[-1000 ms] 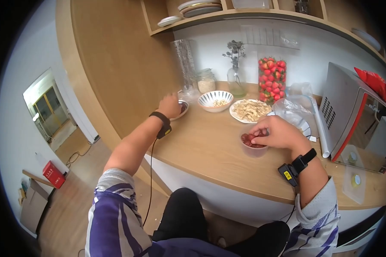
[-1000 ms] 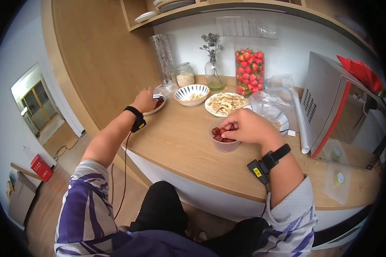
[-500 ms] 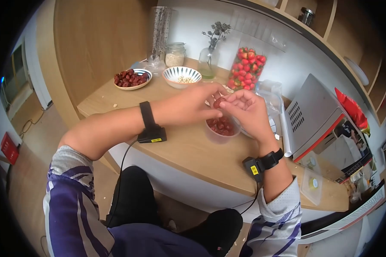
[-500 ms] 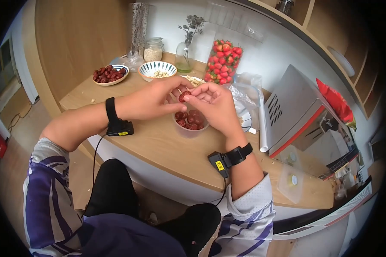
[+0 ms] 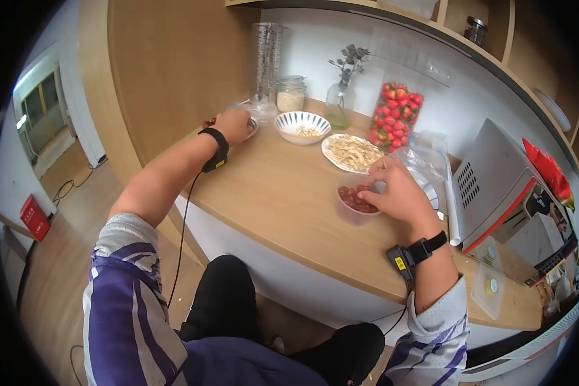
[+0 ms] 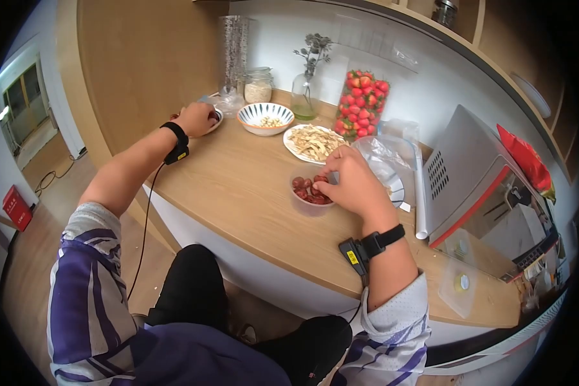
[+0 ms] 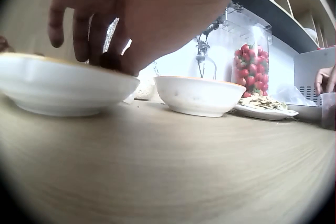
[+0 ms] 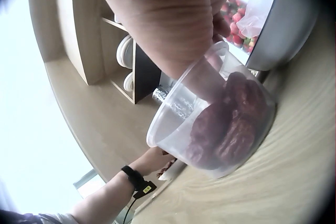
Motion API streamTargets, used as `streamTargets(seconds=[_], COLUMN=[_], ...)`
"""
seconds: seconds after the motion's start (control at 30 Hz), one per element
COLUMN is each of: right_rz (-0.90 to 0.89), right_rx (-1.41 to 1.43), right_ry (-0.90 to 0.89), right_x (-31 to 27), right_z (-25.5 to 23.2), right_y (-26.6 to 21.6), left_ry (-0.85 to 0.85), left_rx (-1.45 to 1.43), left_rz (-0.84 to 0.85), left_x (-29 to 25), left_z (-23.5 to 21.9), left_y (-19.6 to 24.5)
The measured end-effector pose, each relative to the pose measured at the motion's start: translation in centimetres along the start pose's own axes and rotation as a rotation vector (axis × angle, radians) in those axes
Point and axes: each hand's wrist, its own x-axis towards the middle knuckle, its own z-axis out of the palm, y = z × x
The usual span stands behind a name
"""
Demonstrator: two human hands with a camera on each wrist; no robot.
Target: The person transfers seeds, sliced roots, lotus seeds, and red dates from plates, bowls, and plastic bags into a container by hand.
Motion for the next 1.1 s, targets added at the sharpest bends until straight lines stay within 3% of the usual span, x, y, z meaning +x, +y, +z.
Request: streamTargets(seconds=[0.1, 0.13, 0.23, 0.33, 0.43, 0.47, 0.57, 0.67, 0.87, 0.97, 1.07, 1.1], right_rz=[0.06, 0.073, 0.018, -0.035, 0.079, 0.141, 0.016, 0.098, -0.005, -0.004, 0.218, 0.227], right_rx=[0.053, 0.072, 0.044, 0.056, 0.103, 0.119, 0.033, 0.078, 0.031, 0.222, 0.992, 0.98], right_ry=[-0.004, -0.014, -0.026, -0.01, -0.079, -0.118, -0.103, -0.081, -0.064, 0.151, 0.209, 0.238], right_x=[0.0, 0.0, 0.0, 0.4, 0.4, 0.4, 0.4, 0.2, 0.3, 0.7, 1.4, 1.6], right_z=[-0.1, -0.1, -0.4, -0.4, -1.4, -1.7, -0.8, -0.6, -0.4, 0.3, 2.0, 2.1], right_y=[-0.6, -0.8, -1.3, -0.9, -2.3, -2.8, -1.8, -1.7, -1.5, -2.2, -2.8, -2.6], left_ry=[0.184, 0.226, 0.31, 0.054, 0.013, -0.014, -0.033, -0.046, -0.039, -0.05, -0.04, -0.018], left_rx=[-0.128, -0.175, -0.327, -0.625, -0.665, -0.67, -0.657, -0.601, -0.622, -0.669, -0.81, -0.8], left_rz=[0.198, 0.343, 0.534, 0.639, 0.767, 0.77, 0.751, 0.772, 0.803, 0.794, 0.774, 0.782], left_x=[-0.9, -1.7, -3.8, -7.4, -8.7, -8.7, -9.0, -9.1, -9.3, -9.5, -10.1, -9.9], left_z=[1.2, 0.3, -1.1, -5.1, -5.4, -5.1, -4.7, -4.6, -4.6, -4.7, -5.5, -5.5], left_y=[0.6, 2.0, 7.4, 13.2, 16.4, 17.1, 18.5, 18.9, 19.7, 20.0, 20.5, 20.4])
